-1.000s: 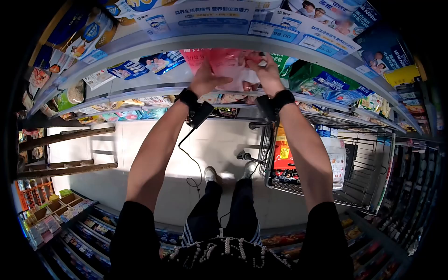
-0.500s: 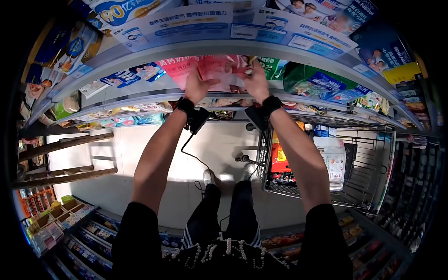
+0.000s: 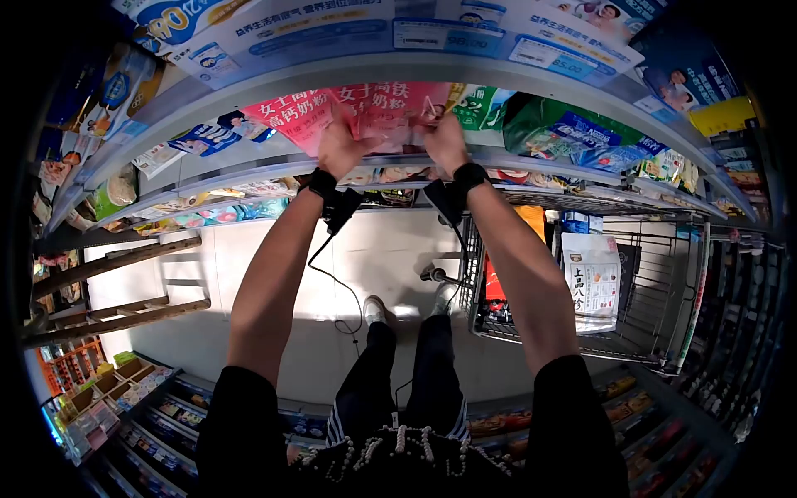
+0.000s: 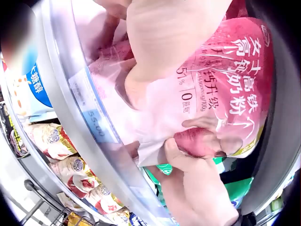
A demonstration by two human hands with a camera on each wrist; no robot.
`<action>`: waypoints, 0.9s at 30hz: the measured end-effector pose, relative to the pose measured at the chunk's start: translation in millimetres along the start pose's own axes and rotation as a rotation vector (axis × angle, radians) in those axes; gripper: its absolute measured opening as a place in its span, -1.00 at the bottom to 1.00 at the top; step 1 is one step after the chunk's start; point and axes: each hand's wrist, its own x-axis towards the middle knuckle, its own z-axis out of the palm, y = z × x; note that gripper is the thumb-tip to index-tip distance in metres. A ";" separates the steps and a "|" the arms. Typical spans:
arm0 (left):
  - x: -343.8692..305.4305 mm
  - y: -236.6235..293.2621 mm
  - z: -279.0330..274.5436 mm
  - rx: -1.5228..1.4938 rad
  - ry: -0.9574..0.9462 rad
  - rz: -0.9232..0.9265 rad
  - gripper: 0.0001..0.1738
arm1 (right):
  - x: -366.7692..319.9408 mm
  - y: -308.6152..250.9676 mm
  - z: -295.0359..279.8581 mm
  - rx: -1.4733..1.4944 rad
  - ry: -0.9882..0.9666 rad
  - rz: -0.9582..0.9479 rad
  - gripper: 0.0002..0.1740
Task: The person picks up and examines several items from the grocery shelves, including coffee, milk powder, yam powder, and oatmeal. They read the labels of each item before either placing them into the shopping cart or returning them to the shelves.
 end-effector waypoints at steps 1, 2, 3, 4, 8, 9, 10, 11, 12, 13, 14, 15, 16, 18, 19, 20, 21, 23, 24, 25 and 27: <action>1.3 -9.2 0.7 0.006 -0.004 0.006 -0.32 | 1.1 -12.0 -2.9 -0.052 -0.031 -0.041 -0.77; 5.6 -21.7 3.3 -0.113 -0.008 0.091 -0.35 | 0.7 -24.6 -7.8 -0.034 -0.071 0.009 -0.72; 8.7 -31.8 5.7 -0.233 -0.013 0.176 -0.37 | 1.5 -34.2 -7.7 -0.029 -0.062 0.003 -0.72; 7.7 -33.8 5.4 -0.432 -0.079 0.092 -0.38 | 0.4 -40.6 -6.5 -0.124 -0.046 0.006 -0.73; 1.9 -29.6 5.2 -0.091 -0.057 -0.007 -0.50 | -4.0 -15.9 8.9 -0.161 0.058 -0.030 -0.54; -7.1 -23.9 7.4 -0.094 -0.069 0.005 -0.50 | -7.4 -18.2 9.0 -0.058 0.138 0.000 -0.44; -17.6 -20.0 11.4 -0.190 0.086 -0.088 -0.53 | -17.1 -32.5 0.0 0.035 0.029 0.119 -0.22; -23.4 -15.0 15.2 -0.286 0.239 -0.184 -0.56 | -27.8 -31.5 0.7 0.029 0.046 0.127 -0.22; -24.5 -26.2 22.0 -0.364 0.270 -0.108 -0.57 | -39.8 -21.1 6.7 0.023 0.143 0.078 -0.20; -28.0 -20.6 21.0 -0.444 0.298 -0.034 -0.57 | -51.9 -26.8 4.8 0.014 0.241 0.031 -0.18; -36.0 -15.4 19.8 -0.540 0.250 -0.145 -0.60 | -68.1 -31.6 -1.4 0.244 0.157 0.184 -0.16; -35.8 -25.5 28.0 -0.596 0.310 -0.048 -0.64 | -83.8 -24.7 -0.5 0.120 0.331 0.055 -0.32; -39.8 -27.0 28.6 -0.498 0.353 -0.102 -0.64 | -100.9 -17.2 -5.3 0.251 0.303 0.122 -0.40; -62.7 -5.0 26.3 -0.454 0.370 -0.177 -0.67 | -142.9 -1.3 -13.5 0.298 0.323 0.114 -0.58; -79.1 14.9 24.8 -0.510 0.341 -0.198 -0.68 | -167.3 4.2 -24.0 0.211 0.374 0.042 -0.67; -95.7 26.2 29.6 -0.492 0.276 -0.289 -0.66 | -193.3 -4.2 -41.4 0.218 0.326 0.217 -0.74; -109.0 7.4 48.2 -0.607 0.169 -0.272 -0.66 | -222.3 -14.4 -59.5 0.227 0.276 0.394 -0.79; -152.2 28.7 66.6 -0.664 -0.077 -0.457 -0.66 | -281.2 13.2 -72.1 0.289 0.391 0.502 -0.84; -177.6 28.1 83.3 -0.795 -0.162 -0.519 -0.67 | -309.4 29.0 -80.5 0.358 0.423 0.614 -0.85; -202.4 21.8 105.9 -0.843 -0.230 -0.553 -0.69 | -335.0 38.5 -91.6 0.429 0.451 0.727 -0.86; -248.0 30.2 136.9 -0.976 -0.377 -0.600 -0.74 | -373.2 34.4 -120.0 0.300 0.558 0.541 -0.86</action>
